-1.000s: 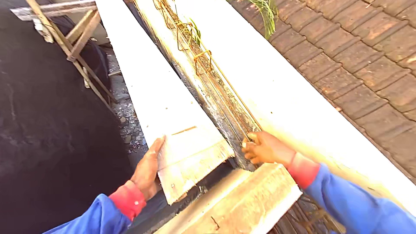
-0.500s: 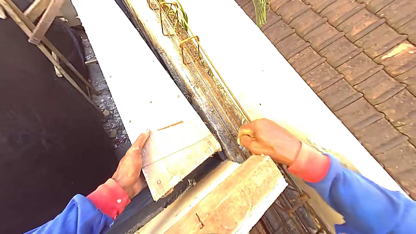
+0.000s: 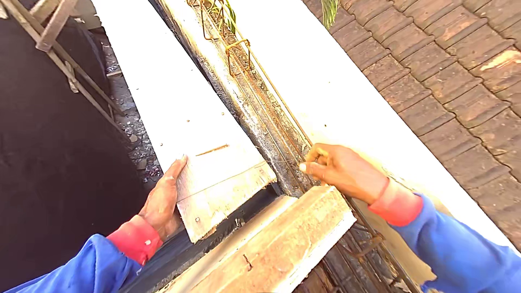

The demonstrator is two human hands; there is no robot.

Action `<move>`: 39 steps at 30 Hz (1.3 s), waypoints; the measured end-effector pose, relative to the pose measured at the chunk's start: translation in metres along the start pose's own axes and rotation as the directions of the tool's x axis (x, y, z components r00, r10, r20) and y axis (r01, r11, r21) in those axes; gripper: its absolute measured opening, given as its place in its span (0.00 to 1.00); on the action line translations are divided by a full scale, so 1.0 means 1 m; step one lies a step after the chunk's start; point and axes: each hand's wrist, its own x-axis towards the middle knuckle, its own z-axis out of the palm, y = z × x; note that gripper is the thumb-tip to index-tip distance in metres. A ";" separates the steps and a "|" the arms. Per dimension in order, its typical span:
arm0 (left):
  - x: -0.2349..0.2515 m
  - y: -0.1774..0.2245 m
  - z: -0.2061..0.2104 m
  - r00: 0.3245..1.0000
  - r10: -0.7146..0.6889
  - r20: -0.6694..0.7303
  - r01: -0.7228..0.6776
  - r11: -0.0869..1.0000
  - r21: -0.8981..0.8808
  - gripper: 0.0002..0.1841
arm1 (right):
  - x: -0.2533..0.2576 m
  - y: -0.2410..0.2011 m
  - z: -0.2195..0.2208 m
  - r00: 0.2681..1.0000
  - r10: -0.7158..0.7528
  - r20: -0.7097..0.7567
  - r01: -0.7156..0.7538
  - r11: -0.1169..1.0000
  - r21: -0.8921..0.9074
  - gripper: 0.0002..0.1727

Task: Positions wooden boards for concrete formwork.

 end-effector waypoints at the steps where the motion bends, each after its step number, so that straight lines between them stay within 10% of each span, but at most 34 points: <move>1: 0.000 0.000 0.001 1.000 0.007 0.000 -0.007 1.000 0.006 0.31 | 0.004 0.003 -0.002 0.999 0.025 -0.021 -0.024 0.998 0.050 0.16; 12: -0.001 0.001 0.000 1.000 0.011 -0.012 -0.011 1.000 0.008 0.30 | 0.026 -0.005 -0.005 0.987 0.064 0.149 -0.097 0.970 0.224 0.13; 21: -0.001 0.002 -0.004 1.000 0.020 -0.003 -0.020 1.000 0.017 0.30 | 0.037 -0.037 0.028 0.994 0.109 0.018 -0.071 0.750 -0.657 0.22; 27: -0.001 0.004 -0.014 1.000 0.008 -0.019 -0.008 1.000 0.030 0.31 | 0.039 -0.036 0.034 0.990 0.133 0.047 -0.083 0.819 -0.567 0.18; 33: 0.000 0.002 -0.016 1.000 0.001 -0.025 0.000 0.999 0.032 0.32 | 0.040 -0.009 -0.005 0.962 0.102 0.254 -0.100 0.995 -0.021 0.10; 39: 0.002 0.000 -0.018 0.999 0.006 -0.049 -0.004 0.999 0.036 0.32 | 0.032 -0.016 -0.015 0.952 0.136 0.273 -0.076 0.973 -0.217 0.09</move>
